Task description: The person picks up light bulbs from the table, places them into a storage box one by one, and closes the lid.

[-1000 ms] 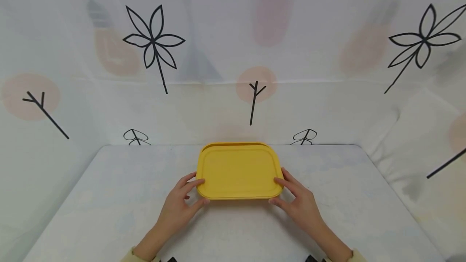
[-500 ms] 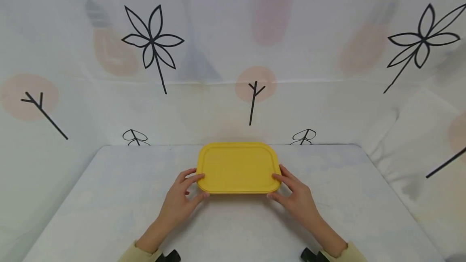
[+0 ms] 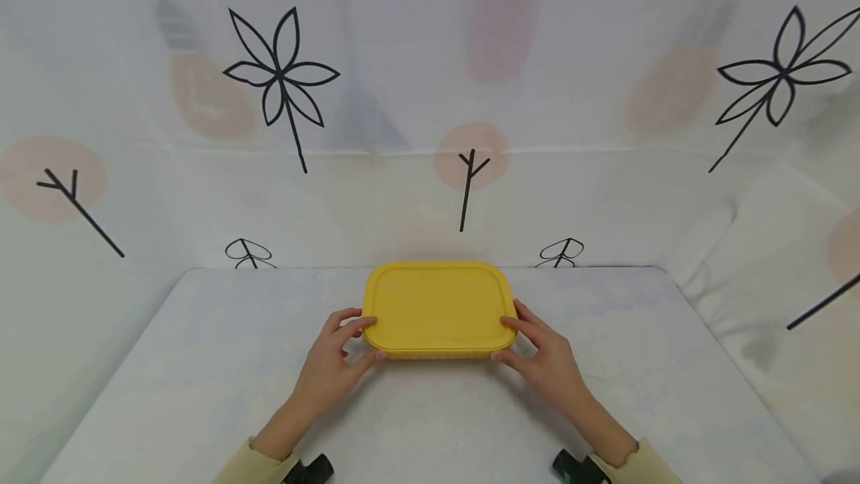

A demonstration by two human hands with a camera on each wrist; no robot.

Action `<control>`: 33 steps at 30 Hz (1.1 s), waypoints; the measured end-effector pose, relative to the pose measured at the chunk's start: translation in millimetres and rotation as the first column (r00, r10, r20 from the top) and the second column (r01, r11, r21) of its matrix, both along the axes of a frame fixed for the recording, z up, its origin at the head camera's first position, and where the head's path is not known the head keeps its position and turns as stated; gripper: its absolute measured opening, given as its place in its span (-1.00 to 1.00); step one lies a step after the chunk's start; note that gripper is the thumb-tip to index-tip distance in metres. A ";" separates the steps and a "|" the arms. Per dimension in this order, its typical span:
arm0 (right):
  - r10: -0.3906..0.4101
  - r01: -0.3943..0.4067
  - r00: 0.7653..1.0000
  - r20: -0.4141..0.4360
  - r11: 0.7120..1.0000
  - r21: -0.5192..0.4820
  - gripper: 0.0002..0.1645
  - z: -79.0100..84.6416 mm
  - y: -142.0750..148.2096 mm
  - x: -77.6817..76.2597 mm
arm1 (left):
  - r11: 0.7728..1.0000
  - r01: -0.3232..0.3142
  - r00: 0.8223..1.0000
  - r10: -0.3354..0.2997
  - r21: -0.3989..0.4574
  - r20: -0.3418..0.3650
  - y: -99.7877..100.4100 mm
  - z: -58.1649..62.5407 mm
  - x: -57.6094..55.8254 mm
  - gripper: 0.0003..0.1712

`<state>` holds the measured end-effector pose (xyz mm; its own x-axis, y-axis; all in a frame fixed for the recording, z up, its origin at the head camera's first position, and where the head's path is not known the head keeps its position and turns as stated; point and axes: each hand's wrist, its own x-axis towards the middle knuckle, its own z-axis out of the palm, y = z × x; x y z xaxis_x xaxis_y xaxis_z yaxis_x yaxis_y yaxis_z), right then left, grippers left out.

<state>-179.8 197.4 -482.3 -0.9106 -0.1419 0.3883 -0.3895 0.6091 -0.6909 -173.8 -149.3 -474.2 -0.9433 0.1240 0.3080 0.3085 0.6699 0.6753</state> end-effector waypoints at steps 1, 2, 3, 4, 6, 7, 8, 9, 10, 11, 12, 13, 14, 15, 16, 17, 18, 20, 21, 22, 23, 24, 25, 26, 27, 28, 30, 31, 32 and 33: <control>0.001 -0.001 1.000 0.000 1.000 0.001 -0.25 0.1 0.0 -0.3 | 1.000 0.000 1.000 0.000 0.001 -0.005 -0.1 0.1 -0.1 -0.44; 0.001 -0.001 1.000 0.001 1.000 0.002 -0.25 0.2 -0.1 -0.7 | 1.000 0.001 1.000 -0.001 0.000 -0.009 0.0 0.2 -0.3 -0.44; 0.000 0.000 1.000 0.006 1.000 0.004 -0.25 0.3 -0.1 -1.1 | 1.000 0.000 1.000 0.000 0.003 -0.015 0.0 0.4 -0.4 -0.45; 0.001 -0.001 1.000 0.015 1.000 0.002 -0.25 0.3 -0.1 -1.4 | 1.000 0.001 1.000 -0.001 0.003 -0.021 0.0 0.1 -0.8 -0.45; 0.000 0.000 1.000 0.031 1.000 0.000 -0.25 0.3 -0.1 -1.9 | 1.000 0.001 0.999 -0.001 0.002 -0.032 0.3 -0.5 -1.2 -0.45; 0.001 -0.001 0.999 0.040 1.000 -0.004 -0.25 0.3 -0.2 -2.1 | 1.000 0.000 0.999 0.000 0.002 -0.037 0.3 -0.7 -1.4 -0.45; 0.001 -0.001 0.999 0.047 1.000 -0.005 -0.25 0.2 -0.2 -2.4 | 1.000 0.000 0.999 0.000 0.002 -0.040 0.5 -0.8 -1.6 -0.46; 0.002 -0.001 0.999 0.053 1.000 -0.009 -0.25 0.1 -0.2 -2.6 | 1.000 -0.001 0.999 0.001 0.002 -0.043 0.5 -1.1 -1.8 -0.46; 0.004 -0.003 0.998 0.056 1.000 -0.012 -0.24 0.0 -0.2 -2.9 | 1.000 -0.001 0.999 0.001 0.003 -0.042 0.6 -1.3 -2.0 -0.46; 0.005 -0.004 0.998 0.057 1.000 -0.015 -0.24 0.0 -0.2 -3.1 | 1.000 -0.003 0.999 0.003 0.004 -0.039 0.6 -1.3 -2.1 -0.46; 0.008 -0.007 0.998 0.058 1.000 -0.020 -0.24 0.1 -0.3 -3.3 | 1.000 -0.003 0.999 0.003 0.006 -0.041 0.7 -1.2 -2.1 -0.46; 0.010 -0.009 0.998 0.056 1.000 -0.024 -0.25 0.2 -0.3 -3.4 | 1.000 -0.004 0.999 0.004 0.009 -0.036 0.7 -1.1 -2.4 -0.46; 0.012 -0.011 0.998 0.056 1.000 -0.024 -0.25 0.3 -0.4 -3.5 | 1.000 -0.004 1.000 0.004 0.011 -0.030 0.7 -1.1 -2.7 -0.46; 0.015 -0.014 0.998 0.055 1.000 -0.028 -0.25 0.5 -0.4 -3.5 | 1.000 -0.004 1.000 0.004 0.015 -0.025 0.6 -1.2 -2.8 -0.45; 0.018 -0.016 0.998 0.057 0.999 -0.030 -0.25 0.7 -0.5 -3.4 | 1.000 -0.003 1.000 0.004 0.018 -0.018 0.4 -1.3 -3.1 -0.45; 0.019 -0.017 0.998 0.061 0.999 -0.032 -0.26 1.0 -0.6 -3.3 | 1.000 -0.002 1.000 0.002 0.021 -0.013 0.2 -1.2 -3.2 -0.45; 0.022 -0.020 0.998 0.067 0.999 -0.037 -0.26 1.3 -0.6 -3.2 | 1.000 0.000 1.000 0.001 0.023 -0.007 -0.1 -1.3 -3.5 -0.45; 0.025 -0.022 0.996 0.082 0.999 -0.043 -0.26 2.1 -0.1 -2.5 | 1.000 0.003 1.000 -0.003 0.028 0.001 -1.0 -1.3 -4.1 -0.44; 0.024 -0.020 0.995 0.092 0.999 -0.045 -0.26 2.5 0.1 -2.3 | 0.999 0.006 1.000 -0.006 0.033 0.003 -1.5 -1.1 -4.4 -0.44; 0.022 -0.018 0.994 0.103 0.999 -0.046 -0.26 3.0 0.5 -2.1 | 0.999 0.010 1.000 -0.011 0.039 0.004 -2.2 -1.2 -5.0 -0.43; 0.022 -0.016 0.993 0.114 0.999 -0.050 -0.26 3.4 0.9 -2.0 | 0.999 0.012 1.000 -0.013 0.045 0.010 -2.9 -1.1 -5.5 -0.43; 0.020 -0.014 0.992 0.123 0.999 -0.050 -0.26 3.6 1.5 -1.9 | 0.999 0.013 1.000 -0.014 0.053 0.015 -3.7 -1.2 -6.1 -0.42; 0.016 -0.010 0.991 0.131 0.999 -0.046 -0.27 3.7 1.9 -2.1 | 0.998 0.015 1.000 -0.016 0.063 0.017 -4.7 -1.2 -7.0 -0.41; 0.013 -0.007 0.991 0.136 0.999 -0.043 -0.28 3.9 2.3 -2.1 | 0.997 0.015 1.000 -0.017 0.071 0.023 -5.6 -1.0 -7.7 -0.41; 0.012 -0.006 0.990 0.137 0.999 -0.040 -0.28 4.0 2.9 -2.3 | 0.997 0.015 0.999 -0.018 0.082 0.031 -6.5 -0.6 -8.5 -0.41; 0.013 -0.007 0.991 0.137 0.999 -0.044 -0.30 4.1 3.6 -2.5 | 0.996 0.016 0.999 -0.020 0.092 0.037 -7.4 -0.4 -9.3 -0.41; 0.015 -0.008 0.991 0.132 0.999 -0.051 -0.34 4.2 4.9 -3.1 | 0.994 0.019 0.999 -0.024 0.106 0.040 -9.1 0.1 -11.2 -0.40; 0.017 -0.010 0.991 0.131 0.998 -0.057 -0.35 4.2 5.6 -3.5 | 0.993 0.022 0.999 -0.027 0.112 0.039 -9.9 0.4 -12.1 -0.41; 0.020 -0.012 0.992 0.129 0.998 -0.065 -0.36 4.2 6.4 -3.8 | 0.993 0.021 0.999 -0.026 0.116 0.039 -10.6 0.2 -13.3 -0.41; 0.022 -0.013 0.991 0.130 0.997 -0.072 -0.38 4.0 7.3 -4.5 | 0.992 0.021 0.999 -0.026 0.125 0.039 -11.1 0.3 -14.5 -0.41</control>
<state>-184.3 204.6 -478.3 -0.9517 -0.1345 0.2760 -0.3034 0.5507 -0.7777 -188.3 -160.3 -474.0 -0.9527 0.1090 0.2838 0.2936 0.5725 0.7655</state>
